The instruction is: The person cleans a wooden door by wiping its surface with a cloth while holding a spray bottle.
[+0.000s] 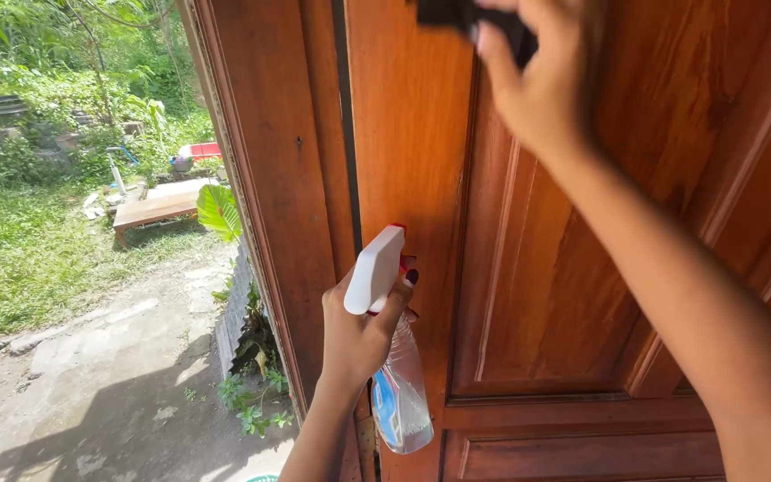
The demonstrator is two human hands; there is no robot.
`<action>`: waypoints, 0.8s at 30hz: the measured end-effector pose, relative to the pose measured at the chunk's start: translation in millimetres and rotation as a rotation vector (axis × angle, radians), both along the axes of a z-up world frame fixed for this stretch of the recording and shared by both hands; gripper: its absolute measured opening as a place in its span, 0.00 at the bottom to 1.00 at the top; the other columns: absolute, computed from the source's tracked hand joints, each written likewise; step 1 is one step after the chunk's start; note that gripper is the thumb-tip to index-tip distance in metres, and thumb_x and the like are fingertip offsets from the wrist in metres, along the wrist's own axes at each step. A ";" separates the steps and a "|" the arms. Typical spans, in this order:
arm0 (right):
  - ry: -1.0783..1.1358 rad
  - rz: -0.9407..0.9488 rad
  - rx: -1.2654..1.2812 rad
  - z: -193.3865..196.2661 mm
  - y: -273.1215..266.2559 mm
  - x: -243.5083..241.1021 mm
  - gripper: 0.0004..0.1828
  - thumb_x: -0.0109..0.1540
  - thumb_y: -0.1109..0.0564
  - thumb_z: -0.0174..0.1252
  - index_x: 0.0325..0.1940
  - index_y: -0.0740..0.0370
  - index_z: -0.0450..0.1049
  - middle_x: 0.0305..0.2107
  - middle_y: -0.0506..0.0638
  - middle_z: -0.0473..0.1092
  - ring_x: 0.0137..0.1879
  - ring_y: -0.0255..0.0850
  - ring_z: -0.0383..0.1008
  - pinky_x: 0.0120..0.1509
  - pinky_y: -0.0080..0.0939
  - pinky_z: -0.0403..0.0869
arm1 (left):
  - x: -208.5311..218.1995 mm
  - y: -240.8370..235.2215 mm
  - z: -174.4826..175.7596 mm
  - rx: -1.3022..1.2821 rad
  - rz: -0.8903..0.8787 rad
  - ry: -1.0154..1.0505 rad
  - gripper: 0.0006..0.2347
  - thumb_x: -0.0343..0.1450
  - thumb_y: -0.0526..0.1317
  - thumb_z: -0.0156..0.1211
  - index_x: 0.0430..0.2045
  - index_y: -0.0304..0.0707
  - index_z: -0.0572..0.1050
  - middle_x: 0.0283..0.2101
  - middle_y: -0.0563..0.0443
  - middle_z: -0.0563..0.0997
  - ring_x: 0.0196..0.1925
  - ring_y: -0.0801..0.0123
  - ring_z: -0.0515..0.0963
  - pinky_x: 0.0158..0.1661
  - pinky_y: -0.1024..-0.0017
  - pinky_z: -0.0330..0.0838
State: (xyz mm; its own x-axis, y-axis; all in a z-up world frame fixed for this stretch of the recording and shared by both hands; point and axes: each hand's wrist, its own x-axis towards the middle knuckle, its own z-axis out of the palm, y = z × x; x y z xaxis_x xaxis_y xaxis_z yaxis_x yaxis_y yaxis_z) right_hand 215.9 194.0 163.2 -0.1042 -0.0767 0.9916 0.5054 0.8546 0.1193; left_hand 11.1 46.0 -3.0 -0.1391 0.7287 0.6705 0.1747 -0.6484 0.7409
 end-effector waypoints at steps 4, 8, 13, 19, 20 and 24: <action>-0.246 -0.220 0.232 -109.5 -32.4 12.3 0.08 0.62 0.61 0.70 0.45 0.53 0.83 0.49 0.50 0.77 0.51 0.43 0.67 0.57 0.46 0.63 | -9.1 -4.3 -3.0 0.025 0.003 0.038 0.11 0.69 0.35 0.61 0.42 0.26 0.78 0.34 0.48 0.86 0.28 0.73 0.85 0.30 0.72 0.81; -0.300 -0.266 0.412 -93.7 -6.1 27.2 0.07 0.63 0.62 0.74 0.38 0.51 0.83 0.48 0.45 0.78 0.48 0.40 0.66 0.55 0.45 0.61 | -11.9 -10.7 4.5 0.018 0.044 0.078 0.11 0.69 0.36 0.61 0.42 0.27 0.79 0.30 0.48 0.85 0.27 0.73 0.86 0.29 0.73 0.84; -0.126 -0.417 0.410 -3.0 3.4 36.5 0.10 0.63 0.65 0.65 0.48 0.57 0.81 0.47 0.48 0.74 0.59 0.46 0.67 0.63 0.52 0.62 | 2.7 -8.2 2.0 -0.005 0.014 0.067 0.11 0.69 0.35 0.61 0.43 0.27 0.79 0.31 0.48 0.85 0.27 0.73 0.85 0.29 0.73 0.83; -0.143 -0.481 0.285 -65.1 -16.5 29.2 0.06 0.65 0.62 0.65 0.45 0.55 0.80 0.49 0.46 0.74 0.56 0.46 0.66 0.61 0.54 0.60 | 4.0 -15.6 -11.0 0.001 -0.024 0.017 0.11 0.69 0.33 0.61 0.43 0.26 0.78 0.37 0.50 0.86 0.29 0.74 0.85 0.30 0.74 0.84; -0.156 -0.512 0.194 -115.9 -31.9 30.1 0.04 0.67 0.61 0.67 0.44 0.54 0.82 0.49 0.47 0.76 0.53 0.47 0.65 0.55 0.52 0.59 | 2.2 -20.2 -12.5 -0.006 -0.015 0.026 0.12 0.69 0.33 0.61 0.44 0.27 0.78 0.35 0.49 0.86 0.28 0.73 0.86 0.30 0.74 0.83; -0.271 -0.463 -0.002 -284.3 -79.9 20.2 0.12 0.56 0.61 0.69 0.43 0.53 0.83 0.49 0.45 0.77 0.45 0.42 0.66 0.53 0.48 0.59 | -3.4 -28.5 -14.0 0.020 -0.002 0.065 0.12 0.69 0.33 0.60 0.45 0.27 0.78 0.32 0.47 0.85 0.29 0.72 0.85 0.31 0.74 0.84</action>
